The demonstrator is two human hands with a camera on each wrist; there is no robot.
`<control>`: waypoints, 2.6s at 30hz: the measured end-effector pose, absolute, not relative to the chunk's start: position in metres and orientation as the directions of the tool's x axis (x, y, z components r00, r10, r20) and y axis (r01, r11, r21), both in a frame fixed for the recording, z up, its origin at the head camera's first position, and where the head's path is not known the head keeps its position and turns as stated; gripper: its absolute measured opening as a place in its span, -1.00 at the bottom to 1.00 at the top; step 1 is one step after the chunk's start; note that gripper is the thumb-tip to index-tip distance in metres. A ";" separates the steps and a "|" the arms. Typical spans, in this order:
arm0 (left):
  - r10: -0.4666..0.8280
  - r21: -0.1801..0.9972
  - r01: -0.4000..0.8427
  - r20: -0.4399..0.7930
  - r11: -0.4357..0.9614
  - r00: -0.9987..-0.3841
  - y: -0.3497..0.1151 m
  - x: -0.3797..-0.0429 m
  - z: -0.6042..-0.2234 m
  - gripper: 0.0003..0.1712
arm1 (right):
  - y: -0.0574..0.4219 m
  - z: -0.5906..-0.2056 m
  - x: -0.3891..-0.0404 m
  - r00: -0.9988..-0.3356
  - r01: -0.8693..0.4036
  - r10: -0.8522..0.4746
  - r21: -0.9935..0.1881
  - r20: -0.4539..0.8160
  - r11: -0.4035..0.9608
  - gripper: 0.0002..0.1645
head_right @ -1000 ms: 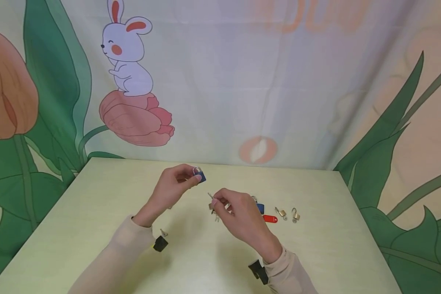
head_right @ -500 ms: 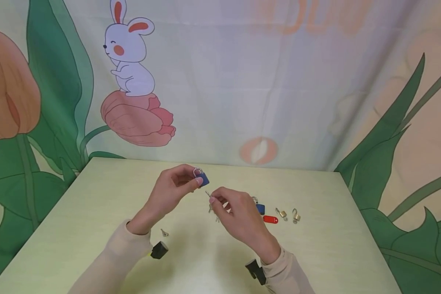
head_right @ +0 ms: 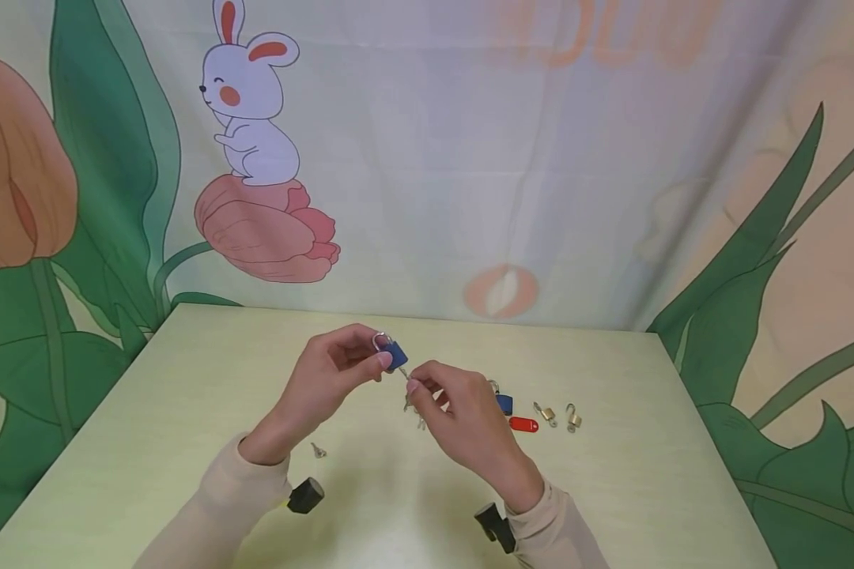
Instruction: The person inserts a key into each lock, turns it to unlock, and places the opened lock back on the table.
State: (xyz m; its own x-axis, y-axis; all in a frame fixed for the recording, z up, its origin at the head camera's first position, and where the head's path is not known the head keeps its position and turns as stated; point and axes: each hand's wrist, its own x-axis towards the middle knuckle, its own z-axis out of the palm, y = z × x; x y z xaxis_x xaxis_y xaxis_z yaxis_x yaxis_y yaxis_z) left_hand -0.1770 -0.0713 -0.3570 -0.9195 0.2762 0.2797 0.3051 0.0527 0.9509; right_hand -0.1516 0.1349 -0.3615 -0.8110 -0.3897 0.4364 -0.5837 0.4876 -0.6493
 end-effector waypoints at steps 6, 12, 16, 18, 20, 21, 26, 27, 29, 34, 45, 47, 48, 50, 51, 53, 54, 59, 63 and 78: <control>0.285 0.955 0.295 0.272 0.039 -0.919 -0.069 -0.175 -0.359 -0.83 | 0.135 -0.362 -0.151 -0.818 -0.573 -0.390 -0.657 0.422 0.490 -0.84; 0.286 0.943 0.330 0.306 0.038 -0.908 -0.068 -0.174 -0.363 -0.83 | 0.136 -0.362 -0.150 -0.829 -0.556 -0.381 -0.674 0.409 0.487 -0.84; 0.288 0.941 0.336 0.310 0.043 -0.906 -0.067 -0.173 -0.364 -0.84 | 0.136 -0.362 -0.149 -0.837 -0.544 -0.375 -0.683 0.398 0.488 -0.84; 0.294 0.944 0.329 0.304 0.039 -0.906 -0.067 -0.173 -0.364 -0.84 | 0.136 -0.362 -0.149 -0.842 -0.536 -0.370 -0.688 0.392 0.489 -0.84; 0.300 0.947 0.318 0.294 0.036 -0.908 -0.068 -0.173 -0.364 -0.84 | 0.136 -0.363 -0.149 -0.846 -0.529 -0.364 -0.694 0.389 0.489 -0.85; 0.301 0.950 0.312 0.287 0.036 -0.909 -0.068 -0.173 -0.365 -0.84 | 0.136 -0.363 -0.149 -0.848 -0.527 -0.361 -0.695 0.389 0.489 -0.86; 0.312 0.959 0.278 0.252 0.043 -0.916 -0.067 -0.173 -0.367 -0.84 | 0.134 -0.367 -0.150 -0.851 -0.523 -0.338 -0.712 0.403 0.469 -0.87; 0.320 0.961 0.274 0.245 0.046 -0.915 -0.067 -0.173 -0.367 -0.83 | 0.134 -0.368 -0.150 -0.851 -0.522 -0.331 -0.716 0.407 0.462 -0.87; 0.336 0.961 0.272 0.239 0.055 -0.911 -0.066 -0.173 -0.368 -0.82 | 0.132 -0.370 -0.150 -0.852 -0.521 -0.316 -0.728 0.417 0.445 -0.86; 0.352 0.959 0.278 0.243 0.054 -0.904 -0.065 -0.172 -0.367 -0.81 | 0.131 -0.371 -0.150 -0.860 -0.510 -0.284 -0.748 0.425 0.424 -0.85; 0.374 0.940 0.336 0.290 0.063 -0.881 -0.064 -0.170 -0.366 -0.81 | 0.134 -0.369 -0.150 -0.895 -0.386 -0.332 -0.890 0.298 0.242 -0.81; 0.379 0.934 0.353 0.306 0.061 -0.874 -0.064 -0.168 -0.365 -0.82 | 0.134 -0.370 -0.150 -0.899 -0.363 -0.338 -0.907 0.280 0.214 -0.79; 0.381 0.932 0.359 0.313 0.055 -0.870 -0.064 -0.168 -0.365 -0.82 | 0.134 -0.370 -0.150 -0.899 -0.354 -0.340 -0.913 0.274 0.201 -0.78; 0.383 0.927 0.373 0.328 0.046 -0.864 -0.064 -0.167 -0.364 -0.83 | 0.134 -0.370 -0.149 -0.899 -0.339 -0.347 -0.925 0.266 0.172 -0.76; 0.384 0.925 0.379 0.335 0.042 -0.860 -0.064 -0.166 -0.364 -0.83 | 0.134 -0.370 -0.149 -0.900 -0.330 -0.351 -0.931 0.260 0.158 -0.76; 0.387 0.921 0.389 0.346 0.036 -0.855 -0.064 -0.166 -0.363 -0.83 | 0.134 -0.369 -0.148 -0.898 -0.310 -0.363 -0.943 0.248 0.123 -0.74; 0.389 0.919 0.393 0.350 0.033 -0.852 -0.064 -0.165 -0.363 -0.82 | 0.134 -0.369 -0.148 -0.898 -0.299 -0.368 -0.948 0.242 0.108 -0.73; 0.396 0.913 0.405 0.360 0.035 -0.845 -0.065 -0.164 -0.362 -0.83 | 0.134 -0.370 -0.147 -0.890 -0.243 -0.403 -0.970 0.212 0.027 -0.71; 0.405 0.910 0.414 0.367 0.032 -0.838 -0.066 -0.164 -0.364 -0.84 | 0.133 -0.371 -0.147 -0.877 -0.187 -0.440 -0.981 0.192 -0.054 -0.75; 0.407 0.890 0.455 0.427 -0.029 -0.808 -0.064 -0.163 -0.368 -0.91 | 0.130 -0.374 -0.146 -0.873 -0.199 -0.449 -0.980 0.189 -0.023 -0.66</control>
State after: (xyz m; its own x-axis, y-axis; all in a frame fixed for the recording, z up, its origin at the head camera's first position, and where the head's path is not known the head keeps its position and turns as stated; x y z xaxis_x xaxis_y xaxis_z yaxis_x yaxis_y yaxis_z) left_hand -0.1633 -0.0639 -0.3677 -0.8075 0.4073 0.4267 0.4555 -0.0290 0.8898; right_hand -0.1456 0.1300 -0.3741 -0.8735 -0.4489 0.1885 -0.1995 -0.0233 -0.9796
